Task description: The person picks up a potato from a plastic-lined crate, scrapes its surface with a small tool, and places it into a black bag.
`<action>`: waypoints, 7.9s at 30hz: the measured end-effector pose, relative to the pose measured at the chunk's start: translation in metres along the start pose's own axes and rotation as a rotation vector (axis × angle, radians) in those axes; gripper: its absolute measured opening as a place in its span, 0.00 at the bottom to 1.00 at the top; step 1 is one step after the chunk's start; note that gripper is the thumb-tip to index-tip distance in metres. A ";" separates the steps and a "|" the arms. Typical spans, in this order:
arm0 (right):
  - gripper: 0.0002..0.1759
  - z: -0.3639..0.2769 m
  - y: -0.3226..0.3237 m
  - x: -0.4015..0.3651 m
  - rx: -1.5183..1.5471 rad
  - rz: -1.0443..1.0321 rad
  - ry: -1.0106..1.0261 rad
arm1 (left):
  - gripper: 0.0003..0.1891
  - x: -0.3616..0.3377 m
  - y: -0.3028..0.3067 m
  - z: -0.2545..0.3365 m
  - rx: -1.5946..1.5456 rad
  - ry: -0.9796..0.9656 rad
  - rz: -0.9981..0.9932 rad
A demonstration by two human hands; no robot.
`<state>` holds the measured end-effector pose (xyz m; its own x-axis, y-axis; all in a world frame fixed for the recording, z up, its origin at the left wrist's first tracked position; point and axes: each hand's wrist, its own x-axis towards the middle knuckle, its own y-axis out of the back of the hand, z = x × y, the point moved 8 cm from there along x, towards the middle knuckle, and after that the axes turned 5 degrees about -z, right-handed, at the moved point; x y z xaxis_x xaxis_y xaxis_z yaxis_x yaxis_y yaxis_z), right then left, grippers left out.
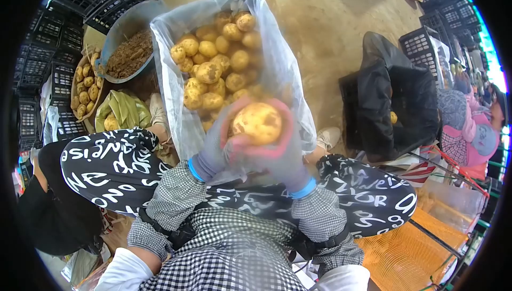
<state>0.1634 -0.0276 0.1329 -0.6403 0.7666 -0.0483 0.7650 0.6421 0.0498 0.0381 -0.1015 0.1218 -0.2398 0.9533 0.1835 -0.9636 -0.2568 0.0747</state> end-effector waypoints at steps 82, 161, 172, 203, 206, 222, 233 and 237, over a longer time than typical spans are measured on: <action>0.50 0.006 -0.002 0.000 -0.746 -0.080 0.225 | 0.21 -0.007 -0.003 -0.040 -0.367 0.221 0.059; 0.37 0.101 0.462 0.013 -0.451 1.314 -0.065 | 0.41 0.072 0.093 -0.164 1.182 0.566 0.036; 0.18 0.045 0.326 0.096 -0.356 0.713 -0.019 | 0.35 0.085 0.043 -0.121 -0.646 0.539 0.154; 0.43 0.017 -0.021 -0.005 -0.498 -0.196 0.010 | 0.27 -0.018 -0.013 -0.051 -0.389 0.363 0.005; 0.50 0.024 -0.017 -0.008 -0.342 -0.188 -0.026 | 0.27 -0.021 -0.008 -0.057 0.077 0.197 -0.070; 0.52 0.016 -0.020 -0.008 -0.409 -0.201 0.165 | 0.26 -0.013 -0.003 -0.044 -0.525 0.441 0.042; 0.37 0.036 -0.004 -0.003 0.547 -0.062 -0.338 | 0.40 -0.002 -0.005 -0.047 -0.513 0.277 -0.043; 0.34 0.041 -0.007 -0.004 0.570 -0.157 -0.364 | 0.41 -0.006 0.001 -0.050 -0.351 0.311 0.008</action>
<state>0.1629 -0.0354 0.0920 -0.7589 0.5500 -0.3487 0.6457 0.5660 -0.5125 0.0329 -0.0990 0.0715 -0.2198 0.9676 -0.1242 -0.9305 -0.2462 -0.2713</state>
